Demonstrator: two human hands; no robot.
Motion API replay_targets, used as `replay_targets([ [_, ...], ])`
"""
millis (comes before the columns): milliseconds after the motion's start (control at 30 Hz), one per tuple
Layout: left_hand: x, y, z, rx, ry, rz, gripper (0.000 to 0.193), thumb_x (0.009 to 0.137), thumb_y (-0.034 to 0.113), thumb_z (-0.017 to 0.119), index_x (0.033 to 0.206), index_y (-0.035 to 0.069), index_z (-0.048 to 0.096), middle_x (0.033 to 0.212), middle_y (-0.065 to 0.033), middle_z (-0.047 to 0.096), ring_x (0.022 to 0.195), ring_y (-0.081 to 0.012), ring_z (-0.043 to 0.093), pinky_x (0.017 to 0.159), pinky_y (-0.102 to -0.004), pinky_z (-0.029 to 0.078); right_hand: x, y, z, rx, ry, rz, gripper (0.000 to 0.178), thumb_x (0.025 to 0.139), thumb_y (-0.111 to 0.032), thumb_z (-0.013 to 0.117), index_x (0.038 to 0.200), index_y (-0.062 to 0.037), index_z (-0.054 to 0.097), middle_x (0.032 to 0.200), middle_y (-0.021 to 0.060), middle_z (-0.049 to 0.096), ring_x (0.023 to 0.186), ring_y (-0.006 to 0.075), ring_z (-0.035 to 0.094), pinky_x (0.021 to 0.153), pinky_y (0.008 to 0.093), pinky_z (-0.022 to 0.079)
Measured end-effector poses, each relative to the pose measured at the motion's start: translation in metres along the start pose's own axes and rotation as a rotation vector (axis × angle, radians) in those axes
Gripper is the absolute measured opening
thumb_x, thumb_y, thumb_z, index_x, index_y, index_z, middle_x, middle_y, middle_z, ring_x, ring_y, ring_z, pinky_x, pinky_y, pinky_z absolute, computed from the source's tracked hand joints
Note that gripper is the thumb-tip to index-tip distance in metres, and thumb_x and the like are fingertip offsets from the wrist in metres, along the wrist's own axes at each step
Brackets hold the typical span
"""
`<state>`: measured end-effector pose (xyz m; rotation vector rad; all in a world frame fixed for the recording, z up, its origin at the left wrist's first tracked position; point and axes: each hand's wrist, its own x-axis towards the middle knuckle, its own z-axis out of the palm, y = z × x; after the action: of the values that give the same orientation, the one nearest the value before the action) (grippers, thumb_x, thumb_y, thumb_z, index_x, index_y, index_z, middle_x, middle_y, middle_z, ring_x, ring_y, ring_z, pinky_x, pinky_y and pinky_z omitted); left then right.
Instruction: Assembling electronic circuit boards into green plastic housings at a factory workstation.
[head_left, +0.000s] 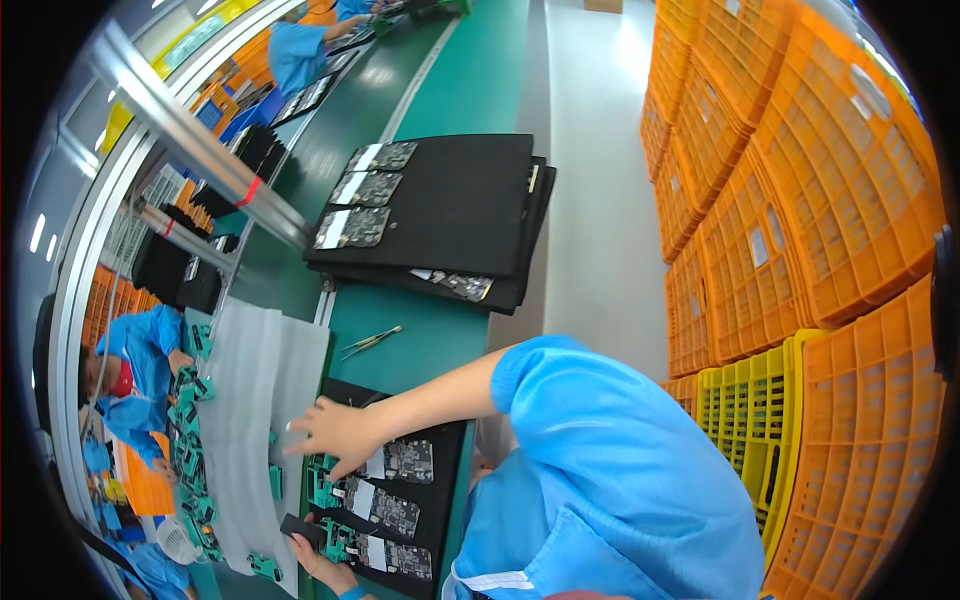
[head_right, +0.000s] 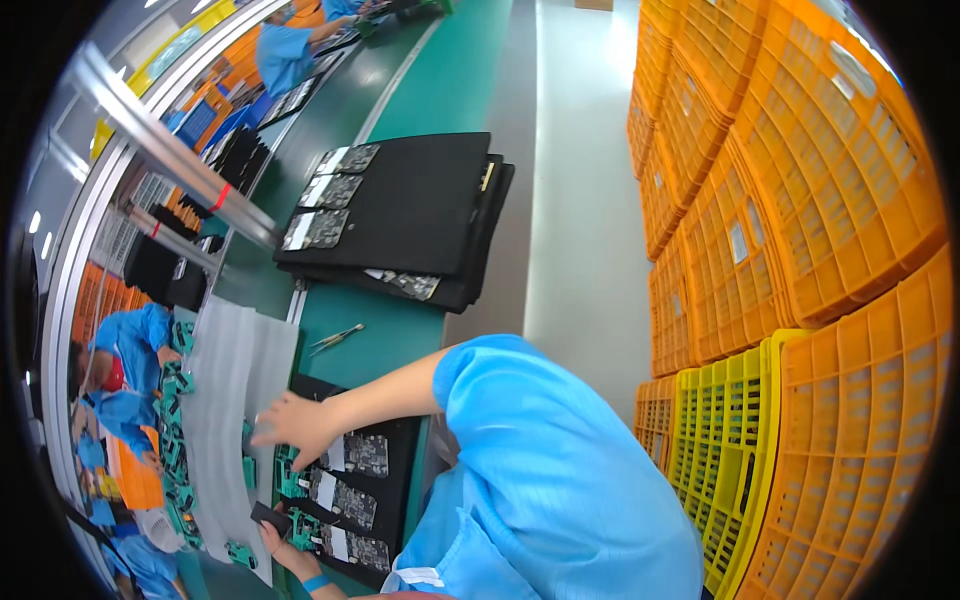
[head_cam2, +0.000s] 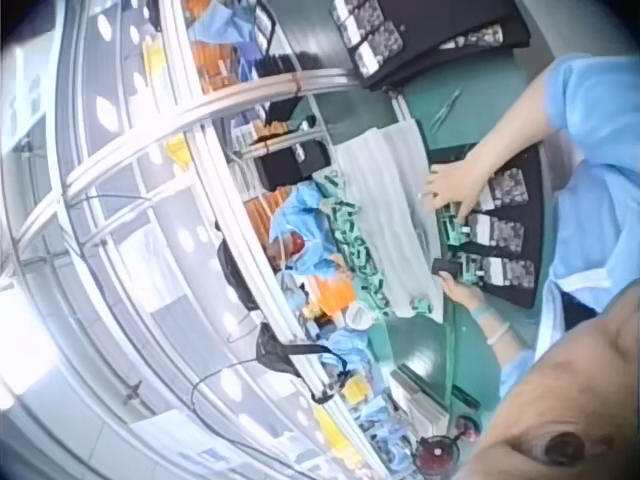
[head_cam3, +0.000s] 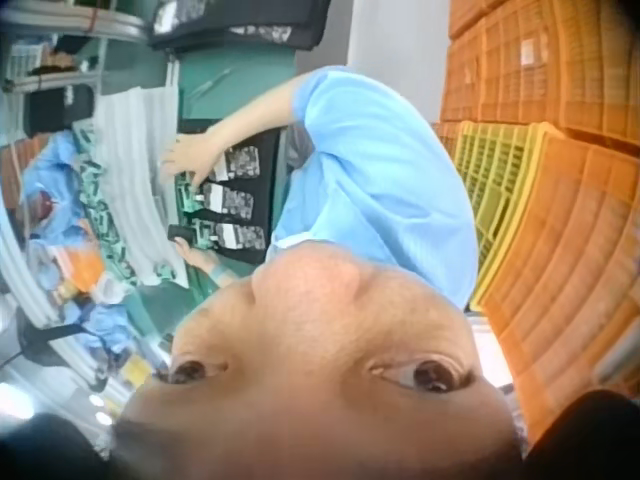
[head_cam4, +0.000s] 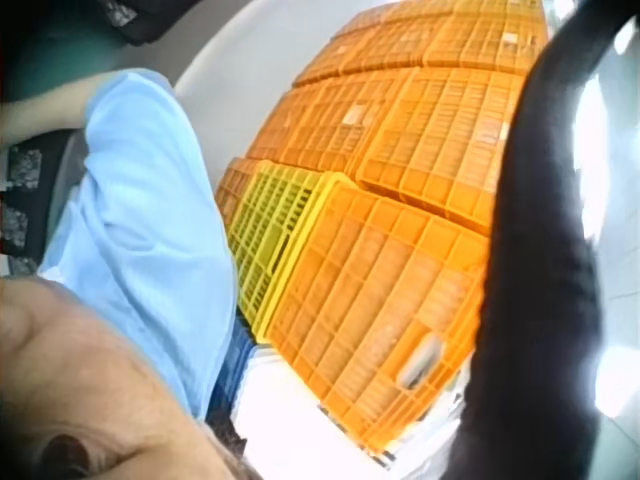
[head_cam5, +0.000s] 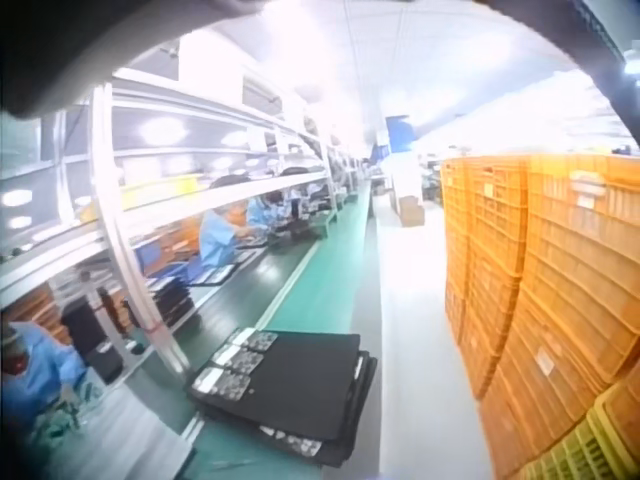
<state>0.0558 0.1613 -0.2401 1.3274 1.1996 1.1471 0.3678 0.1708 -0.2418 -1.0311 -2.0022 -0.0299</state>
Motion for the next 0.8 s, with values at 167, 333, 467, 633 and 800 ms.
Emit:
replay_targets([
  [167, 0.005, -0.005, 0.025, 0.021, 0.156, 0.091, 0.048, 0.101, 0.038, 0.053, 0.124, -0.004, 0.053, 0.118, -0.0114, 0.060, 0.107, -0.0209, 0.056, 0.097, -0.0358, 0.041, -0.004, 0.011, 0.004, -0.023, -0.402, 0.070, 0.069, 0.072, -0.053, 0.077, 0.132, -0.0244, 0.058, 0.122, 0.0111, 0.059, 0.116, 0.0320, 0.051, 0.087, 0.0493, 0.039],
  [333, 0.014, -0.058, -0.059, 0.544, 0.307, 0.386, 0.041, 0.101, 0.027, 0.054, 0.130, -0.003, 0.055, 0.129, -0.0158, 0.054, 0.115, -0.0249, 0.053, 0.100, -0.0359, 0.041, 0.010, 0.007, 0.008, -0.055, -0.612, 0.115, 0.065, 0.070, -0.055, 0.077, 0.126, -0.0244, 0.063, 0.108, 0.0079, 0.066, 0.115, 0.0319, 0.053, 0.086, 0.0536, 0.039],
  [467, -0.003, -0.053, -0.038, 0.527, 0.183, 0.371, 0.050, 0.100, 0.026, 0.057, 0.143, 0.002, 0.047, 0.141, -0.0208, 0.051, 0.130, -0.0305, 0.049, 0.113, -0.0376, 0.032, -0.011, 0.002, 0.000, -0.043, -0.547, 0.195, 0.062, 0.071, -0.058, 0.076, 0.121, -0.0229, 0.066, 0.109, 0.0109, 0.065, 0.115, 0.0329, 0.052, 0.085, 0.0543, 0.039],
  [633, -0.047, -0.032, 0.016, 0.492, 0.018, 0.279, 0.048, 0.106, 0.038, 0.042, 0.138, 0.004, 0.054, 0.126, -0.0160, 0.063, 0.115, -0.0282, 0.058, 0.103, -0.0374, 0.041, -0.023, -0.017, 0.011, -0.172, -0.572, 0.242, 0.063, 0.068, -0.065, 0.075, 0.109, -0.0177, 0.073, 0.108, 0.0126, 0.065, 0.115, 0.0331, 0.050, 0.082, 0.0545, 0.040],
  [800, -0.060, 0.015, 0.059, 0.257, -0.114, 0.037, 0.044, 0.103, 0.030, 0.052, 0.130, -0.005, 0.052, 0.125, -0.0110, 0.058, 0.112, -0.0187, 0.053, 0.100, -0.0330, 0.039, 0.009, -0.025, 0.016, -0.124, -0.763, 0.261, 0.068, 0.065, -0.068, 0.075, 0.110, -0.0173, 0.073, 0.110, 0.0138, 0.065, 0.116, 0.0334, 0.052, 0.080, 0.0542, 0.043],
])
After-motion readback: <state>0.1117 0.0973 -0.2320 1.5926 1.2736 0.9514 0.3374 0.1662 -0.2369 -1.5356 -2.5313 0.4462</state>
